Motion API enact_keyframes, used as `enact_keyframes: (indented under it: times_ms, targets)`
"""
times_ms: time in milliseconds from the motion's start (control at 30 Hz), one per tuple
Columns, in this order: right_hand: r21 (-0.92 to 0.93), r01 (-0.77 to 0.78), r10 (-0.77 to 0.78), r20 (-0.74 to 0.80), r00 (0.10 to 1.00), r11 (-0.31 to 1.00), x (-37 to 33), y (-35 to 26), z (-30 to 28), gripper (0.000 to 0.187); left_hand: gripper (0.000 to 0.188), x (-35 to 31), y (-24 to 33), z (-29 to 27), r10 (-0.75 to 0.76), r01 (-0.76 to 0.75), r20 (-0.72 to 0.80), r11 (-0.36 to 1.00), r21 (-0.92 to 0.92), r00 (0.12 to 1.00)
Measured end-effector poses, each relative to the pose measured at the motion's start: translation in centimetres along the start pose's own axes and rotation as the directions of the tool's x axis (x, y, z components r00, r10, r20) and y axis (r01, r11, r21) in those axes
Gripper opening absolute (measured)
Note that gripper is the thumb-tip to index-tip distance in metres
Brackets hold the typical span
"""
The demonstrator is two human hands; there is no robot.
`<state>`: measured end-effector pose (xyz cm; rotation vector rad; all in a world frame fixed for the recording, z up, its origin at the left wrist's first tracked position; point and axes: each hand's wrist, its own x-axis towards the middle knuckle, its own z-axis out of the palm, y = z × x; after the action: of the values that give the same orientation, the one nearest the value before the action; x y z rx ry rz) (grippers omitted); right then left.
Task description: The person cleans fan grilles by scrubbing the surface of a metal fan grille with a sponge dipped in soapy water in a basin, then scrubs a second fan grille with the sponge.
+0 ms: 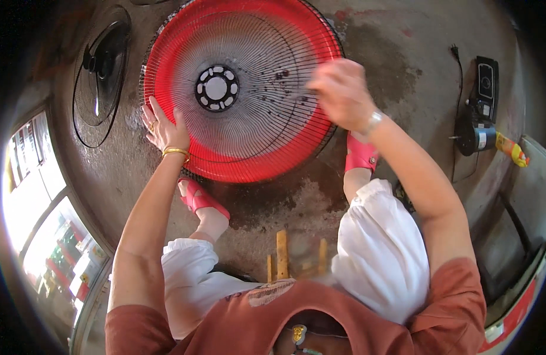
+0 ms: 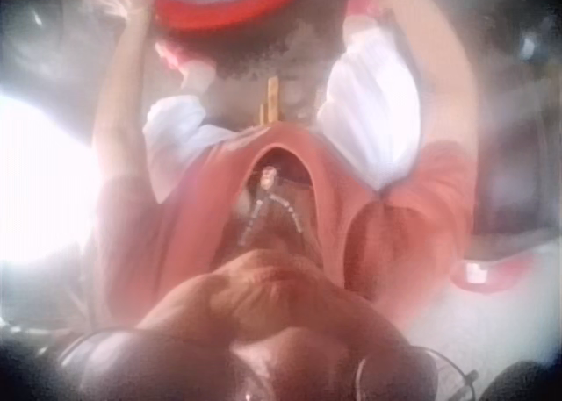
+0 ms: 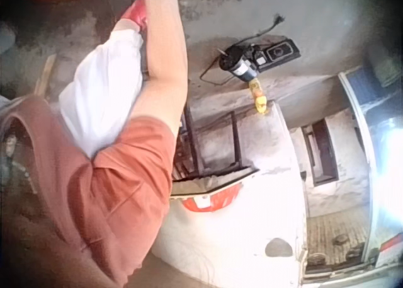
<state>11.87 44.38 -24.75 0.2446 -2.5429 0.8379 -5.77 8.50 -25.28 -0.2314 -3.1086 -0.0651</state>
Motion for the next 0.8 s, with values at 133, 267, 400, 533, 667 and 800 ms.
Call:
enact_keyframes:
  times_ms: [133,267,400,533,667,800]
  targets:
    - [0.089,-0.113,0.111,0.03,0.993,0.99,-2.9,-0.2,-2.0,0.024,0.079,-0.2,0.5,0.0,0.008,-0.008,0.003,1.0,0.011,1.0]
    - [0.18,-0.023,0.02,0.019,1.0,0.983,0.7,-0.5,0.0,0.018,0.079,-0.1,0.1,0.6,0.042,-0.043,-0.037,0.999,-0.011,0.998]
    - [0.062,0.076,-0.087,0.204,0.975,0.995,4.8,-2.7,3.5,0.009,0.079,-0.2,0.7,0.3,-0.011,0.01,0.028,1.0,0.026,1.0]
    - [0.011,0.039,-0.04,0.125,0.991,0.999,8.5,-4.8,7.2,0.014,0.078,-0.1,-0.1,-0.2,-0.01,0.01,0.015,1.0,0.006,1.0]
    - [0.034,0.073,-0.079,0.251,0.965,0.997,5.7,-3.9,4.2,0.023,0.078,-0.3,0.7,0.0,-0.036,0.035,0.055,0.999,0.025,0.998]
    - [0.178,-0.037,-0.025,0.335,0.942,0.983,2.2,-5.1,-0.5,0.04,0.079,-0.3,0.5,-0.9,0.01,-0.012,0.06,1.0,0.018,0.998]
